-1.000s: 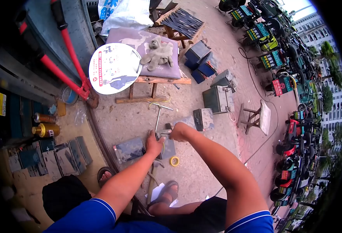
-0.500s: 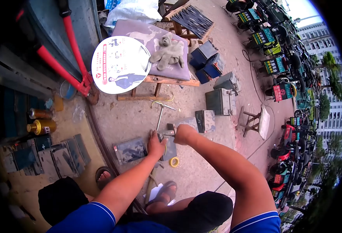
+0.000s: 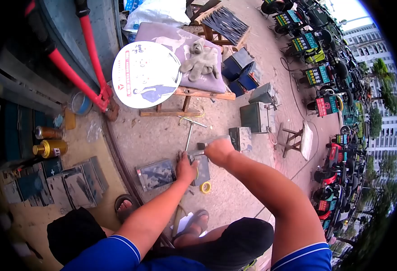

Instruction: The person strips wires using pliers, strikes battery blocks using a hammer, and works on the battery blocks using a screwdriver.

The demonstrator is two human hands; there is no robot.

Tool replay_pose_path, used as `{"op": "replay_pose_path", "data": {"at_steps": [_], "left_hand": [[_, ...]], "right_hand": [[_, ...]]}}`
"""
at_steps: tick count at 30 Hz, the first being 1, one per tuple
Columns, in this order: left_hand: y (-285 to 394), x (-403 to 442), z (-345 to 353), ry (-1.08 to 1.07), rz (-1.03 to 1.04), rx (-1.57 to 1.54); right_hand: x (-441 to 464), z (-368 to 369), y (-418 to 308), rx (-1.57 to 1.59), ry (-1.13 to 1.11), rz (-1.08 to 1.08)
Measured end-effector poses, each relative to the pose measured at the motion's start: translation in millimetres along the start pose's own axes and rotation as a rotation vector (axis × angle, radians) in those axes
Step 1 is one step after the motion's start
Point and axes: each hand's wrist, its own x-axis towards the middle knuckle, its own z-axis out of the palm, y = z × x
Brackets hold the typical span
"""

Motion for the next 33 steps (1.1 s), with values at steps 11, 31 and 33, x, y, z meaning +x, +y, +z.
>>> {"op": "replay_pose_path", "data": {"at_steps": [11,31,33], "left_hand": [[9,6,-22,-0.144,-0.048,-0.076],[51,50,-65,-0.411,0.536,0.090],[57,50,-71,-0.468,0.559,0.188]], "right_hand": [[-40,26,-31,0.891,0.771,0.342],[-45,39,-43,0.783,0.875,0.604],[-45,40,-42,0.820,0.852,0.618]]}}
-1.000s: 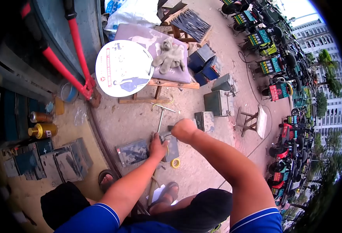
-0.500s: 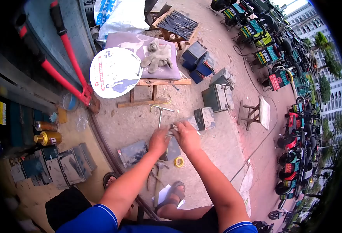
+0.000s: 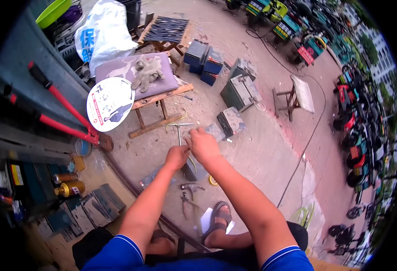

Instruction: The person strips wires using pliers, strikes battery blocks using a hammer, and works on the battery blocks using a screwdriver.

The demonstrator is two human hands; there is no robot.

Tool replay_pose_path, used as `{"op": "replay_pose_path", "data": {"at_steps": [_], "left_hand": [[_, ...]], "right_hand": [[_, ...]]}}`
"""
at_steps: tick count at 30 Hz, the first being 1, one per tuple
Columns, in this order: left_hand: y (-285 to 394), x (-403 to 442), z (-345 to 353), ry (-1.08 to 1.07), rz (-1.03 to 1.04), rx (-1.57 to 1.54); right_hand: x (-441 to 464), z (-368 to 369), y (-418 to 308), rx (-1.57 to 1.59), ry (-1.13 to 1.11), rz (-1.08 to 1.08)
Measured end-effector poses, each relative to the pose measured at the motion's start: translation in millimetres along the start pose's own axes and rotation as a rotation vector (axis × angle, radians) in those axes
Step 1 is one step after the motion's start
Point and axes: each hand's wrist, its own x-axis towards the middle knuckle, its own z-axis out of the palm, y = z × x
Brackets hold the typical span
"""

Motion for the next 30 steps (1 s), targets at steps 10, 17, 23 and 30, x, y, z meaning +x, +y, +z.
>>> {"op": "replay_pose_path", "data": {"at_steps": [10,17,23,30], "left_hand": [[10,-2,-14,0.010,-0.055,0.016],[4,2,-14,-0.044,-0.114,0.030],[-18,-2,-1,0.031,-0.064,-0.001],[-4,-5,0,0.035,-0.135,0.012]], "right_hand": [[-3,9,10,0.048,-0.045,-0.037],[0,7,1,0.086,-0.022,-0.058],[1,11,5,0.049,-0.064,-0.084],[-12,9,16,0.187,0.058,-0.206]]}}
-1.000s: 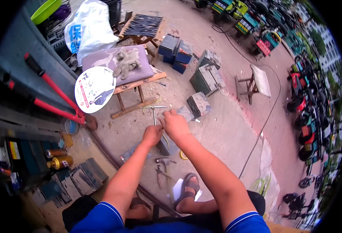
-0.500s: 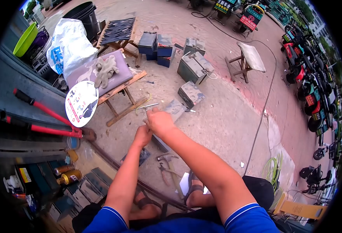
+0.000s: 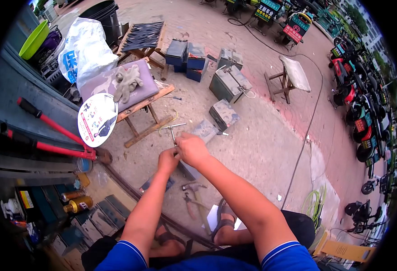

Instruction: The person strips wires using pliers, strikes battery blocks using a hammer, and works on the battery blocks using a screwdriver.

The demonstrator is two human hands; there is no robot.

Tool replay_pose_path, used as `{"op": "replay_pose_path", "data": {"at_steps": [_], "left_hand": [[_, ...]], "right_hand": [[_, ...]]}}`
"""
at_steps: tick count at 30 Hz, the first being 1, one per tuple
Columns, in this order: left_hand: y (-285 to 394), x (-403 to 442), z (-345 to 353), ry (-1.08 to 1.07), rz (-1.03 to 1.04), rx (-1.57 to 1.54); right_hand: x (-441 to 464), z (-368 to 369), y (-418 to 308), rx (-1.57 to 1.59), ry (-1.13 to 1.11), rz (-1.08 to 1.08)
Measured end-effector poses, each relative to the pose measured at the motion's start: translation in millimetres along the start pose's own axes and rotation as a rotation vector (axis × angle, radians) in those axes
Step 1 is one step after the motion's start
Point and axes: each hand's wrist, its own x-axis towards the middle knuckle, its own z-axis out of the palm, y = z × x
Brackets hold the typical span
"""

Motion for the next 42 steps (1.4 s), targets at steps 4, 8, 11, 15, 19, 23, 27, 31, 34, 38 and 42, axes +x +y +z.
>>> {"op": "replay_pose_path", "data": {"at_steps": [4,8,11,15,19,23,27,31,34,38,42], "left_hand": [[-17,5,17,0.154,-0.108,0.076],[-29,6,17,0.425,-0.286,-0.033],[-22,-5,28,0.343,-0.224,0.066],[11,-32,56,0.107,-0.347,0.070],[39,-59,51,0.141,-0.252,0.254],[43,-81,7,0.089,-0.199,0.518],[7,-99,-27,-0.201,-0.339,0.823],[-4,-112,-53,-0.300,-0.268,0.756],[-10,-114,-57,-0.297,-0.207,0.711],[-9,-119,-79,-0.140,-0.414,0.495],[0,-133,-120,0.017,-0.673,0.336]], "right_hand": [[-7,-11,10,0.051,0.137,0.006],[-24,-15,43,0.601,0.468,0.686],[-53,19,86,1.352,0.526,1.114],[-91,38,90,1.748,0.515,1.243],[-112,55,93,1.686,0.220,1.184],[-107,49,94,1.316,0.104,1.181],[-91,53,107,1.347,0.188,1.202],[-78,36,82,1.368,0.214,1.215],[-76,24,68,1.356,0.190,1.214],[-69,1,60,1.275,0.232,1.098],[-66,-2,64,1.311,0.231,1.073]]}}
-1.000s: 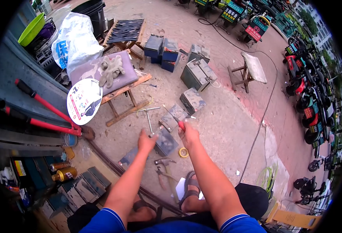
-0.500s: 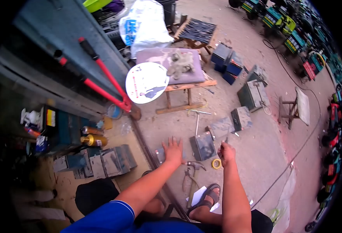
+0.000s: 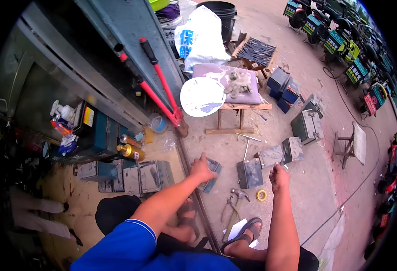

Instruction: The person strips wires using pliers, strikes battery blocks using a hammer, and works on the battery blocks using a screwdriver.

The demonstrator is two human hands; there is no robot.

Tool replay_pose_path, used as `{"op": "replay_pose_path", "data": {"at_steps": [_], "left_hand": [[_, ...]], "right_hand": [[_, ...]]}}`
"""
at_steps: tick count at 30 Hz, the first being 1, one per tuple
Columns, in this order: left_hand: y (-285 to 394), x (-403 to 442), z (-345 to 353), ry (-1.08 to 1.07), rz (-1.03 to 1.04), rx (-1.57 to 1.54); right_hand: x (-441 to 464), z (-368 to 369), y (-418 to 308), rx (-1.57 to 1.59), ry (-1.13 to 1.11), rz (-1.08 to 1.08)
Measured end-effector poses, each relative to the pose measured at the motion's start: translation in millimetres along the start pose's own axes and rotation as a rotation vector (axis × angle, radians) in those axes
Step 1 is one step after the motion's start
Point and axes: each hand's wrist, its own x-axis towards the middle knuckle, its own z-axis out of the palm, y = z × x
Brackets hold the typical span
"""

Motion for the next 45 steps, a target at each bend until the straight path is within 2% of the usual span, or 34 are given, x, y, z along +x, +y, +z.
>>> {"op": "replay_pose_path", "data": {"at_steps": [2,4,6,10,13,15,17,20,22,24,28,30,32,33,34,36,38,40,44,45], "left_hand": [[-12,-8,-25,0.050,-0.041,-0.068],[-24,-15,-66,0.013,-0.050,-0.070],[-33,-39,-116,0.076,-0.043,0.037],[-90,-68,-193,0.227,-0.066,0.011],[-126,-102,-238,0.257,-0.273,-0.026],[-159,-117,-243,0.294,-0.313,-0.032],[-192,-122,-236,0.355,-0.440,0.026],[-236,-119,-205,0.384,-0.453,0.053],[-252,-117,-180,0.316,-0.481,-0.032],[-235,-128,-181,0.303,-0.555,-0.070],[-265,-95,-170,0.289,-0.476,0.135],[-199,-114,-203,0.382,-0.366,0.232],[-188,-66,-217,0.388,0.025,0.191],[-148,-62,-230,0.253,0.132,0.182],[-116,-51,-225,0.242,0.160,0.190],[-49,-39,-205,0.175,0.673,0.380],[36,-49,-163,0.036,0.691,0.753],[70,-20,-89,-0.009,1.120,0.939],[125,21,75,0.123,1.470,0.916],[134,30,104,0.122,1.497,0.907]], "right_hand": [[0,5,1,0.050,0.013,0.033],[-2,15,-1,0.045,0.002,0.058],[1,27,1,0.073,-0.004,0.034],[-3,56,-5,0.051,0.001,0.032],[-30,83,-26,-0.004,-0.036,-0.031],[-43,90,-44,-0.074,-0.117,-0.138],[-56,91,-67,-0.137,-0.145,-0.192],[-67,73,-106,-0.334,-0.159,-0.314],[-72,59,-131,-0.412,-0.138,-0.382],[-87,47,-157,-0.477,-0.073,-0.422],[-147,36,-193,-0.453,-0.159,-0.366],[-191,30,-201,-0.487,-0.210,-0.364],[-235,28,-194,-0.303,-0.254,-0.327],[-261,30,-191,-0.251,-0.265,-0.296],[-285,30,-189,-0.198,-0.282,-0.268],[-317,25,-177,-0.150,-0.282,-0.253],[-339,15,-171,-0.230,-0.292,-0.270],[-343,5,-167,-0.216,-0.294,-0.295],[-337,-11,-184,-0.162,-0.209,-0.290],[-336,-15,-190,-0.202,-0.113,-0.387]]}}
